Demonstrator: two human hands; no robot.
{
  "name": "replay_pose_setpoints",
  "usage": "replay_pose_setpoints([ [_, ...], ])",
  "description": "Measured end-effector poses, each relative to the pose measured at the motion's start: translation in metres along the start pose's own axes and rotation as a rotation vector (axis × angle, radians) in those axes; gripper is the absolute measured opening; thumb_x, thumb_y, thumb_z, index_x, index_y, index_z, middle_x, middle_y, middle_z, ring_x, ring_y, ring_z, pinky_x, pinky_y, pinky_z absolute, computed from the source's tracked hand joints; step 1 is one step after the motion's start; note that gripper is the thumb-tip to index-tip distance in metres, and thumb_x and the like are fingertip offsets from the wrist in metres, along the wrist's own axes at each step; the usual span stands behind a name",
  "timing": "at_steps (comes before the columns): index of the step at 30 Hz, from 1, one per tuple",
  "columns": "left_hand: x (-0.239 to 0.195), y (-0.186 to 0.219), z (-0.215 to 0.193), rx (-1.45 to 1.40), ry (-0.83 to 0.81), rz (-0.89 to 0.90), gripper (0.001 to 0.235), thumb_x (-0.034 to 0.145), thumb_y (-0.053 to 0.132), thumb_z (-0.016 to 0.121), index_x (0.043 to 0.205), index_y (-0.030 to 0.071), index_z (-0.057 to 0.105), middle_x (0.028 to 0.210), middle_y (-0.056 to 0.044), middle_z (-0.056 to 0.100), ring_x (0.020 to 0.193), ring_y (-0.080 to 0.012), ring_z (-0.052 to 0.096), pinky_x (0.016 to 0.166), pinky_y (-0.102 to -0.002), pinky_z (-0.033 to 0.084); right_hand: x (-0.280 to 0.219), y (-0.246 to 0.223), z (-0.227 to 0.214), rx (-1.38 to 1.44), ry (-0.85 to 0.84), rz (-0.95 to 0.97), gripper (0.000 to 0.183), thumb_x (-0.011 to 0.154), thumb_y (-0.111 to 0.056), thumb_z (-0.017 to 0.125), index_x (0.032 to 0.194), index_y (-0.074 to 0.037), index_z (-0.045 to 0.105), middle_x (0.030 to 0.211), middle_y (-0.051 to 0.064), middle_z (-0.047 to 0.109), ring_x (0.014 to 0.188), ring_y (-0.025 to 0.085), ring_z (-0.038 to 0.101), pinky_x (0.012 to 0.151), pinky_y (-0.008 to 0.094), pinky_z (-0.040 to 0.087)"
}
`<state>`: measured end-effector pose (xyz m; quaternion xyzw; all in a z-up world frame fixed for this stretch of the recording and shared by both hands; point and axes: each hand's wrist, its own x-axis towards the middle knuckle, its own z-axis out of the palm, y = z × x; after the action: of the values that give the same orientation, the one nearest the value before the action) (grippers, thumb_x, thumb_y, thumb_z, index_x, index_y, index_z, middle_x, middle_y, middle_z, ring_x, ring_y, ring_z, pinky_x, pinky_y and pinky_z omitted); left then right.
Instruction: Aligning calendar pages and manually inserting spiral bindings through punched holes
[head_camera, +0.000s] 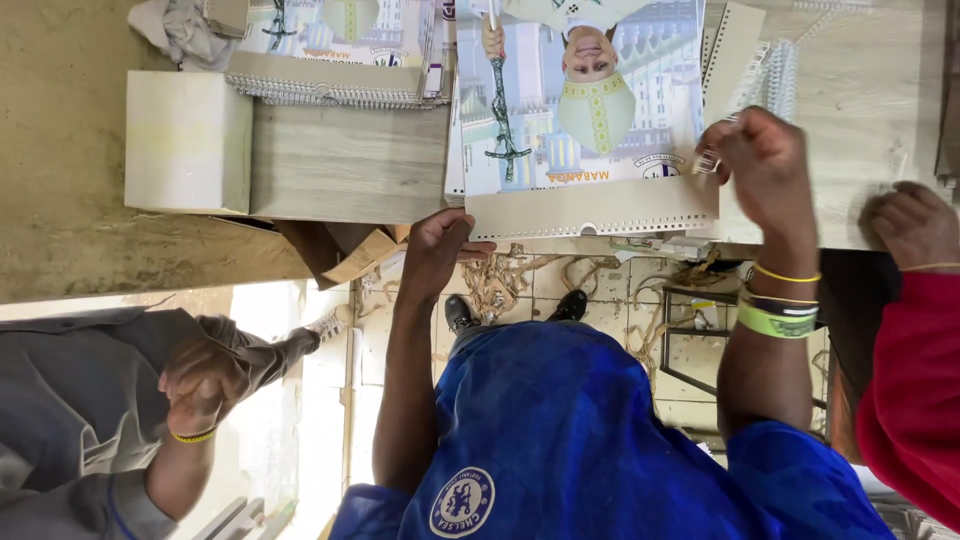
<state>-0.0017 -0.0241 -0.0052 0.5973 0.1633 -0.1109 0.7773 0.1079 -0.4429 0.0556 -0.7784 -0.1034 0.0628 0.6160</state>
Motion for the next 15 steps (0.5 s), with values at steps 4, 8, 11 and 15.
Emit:
replay_pose_setpoints([
  [4,0.003,-0.002,-0.003,0.016,0.0,-0.028,0.017,0.104,0.019,0.065,0.102,0.004,0.071,0.08,-0.001,0.055,0.089,-0.0408,0.087,0.072,-0.037,0.071,-0.004,-0.037,-0.023,0.186,0.113,-0.076,0.036,0.114,0.002,0.042,0.098,-0.02,0.066,0.112,0.0,0.076,0.094,0.014,0.077,0.07,0.019,0.06],
  [8,0.003,0.0,-0.001,-0.02,-0.016,-0.029,0.017,0.103,0.019,0.066,0.101,0.003,0.07,0.08,-0.001,0.054,0.088,-0.0403,0.086,0.073,-0.039,0.071,0.016,-0.053,-0.03,-0.41,0.302,-0.471,0.046,0.136,-0.012,0.057,0.093,-0.004,0.045,0.086,0.011,0.046,0.078,0.023,0.042,0.078,0.041,0.038],
  [11,0.004,-0.001,0.0,-0.013,0.005,-0.035,0.019,0.102,0.018,0.066,0.107,0.001,0.073,0.084,-0.005,0.064,0.087,-0.0382,0.086,0.072,-0.038,0.071,0.04,-0.073,0.008,-0.868,0.209,-0.484,0.058,0.131,-0.021,0.072,0.083,-0.01,0.041,0.081,0.007,0.041,0.077,0.025,0.038,0.072,0.044,0.031],
  [15,0.003,0.004,0.001,0.003,-0.006,-0.024,0.028,0.1,0.02,0.066,0.112,-0.004,0.072,0.082,-0.019,0.078,0.085,-0.0371,0.085,0.073,-0.035,0.069,0.08,-0.078,0.034,-1.363,-0.405,0.082,0.064,0.109,-0.066,0.06,0.066,-0.021,0.045,0.058,0.002,0.05,0.061,0.024,0.051,0.069,0.043,0.038],
])
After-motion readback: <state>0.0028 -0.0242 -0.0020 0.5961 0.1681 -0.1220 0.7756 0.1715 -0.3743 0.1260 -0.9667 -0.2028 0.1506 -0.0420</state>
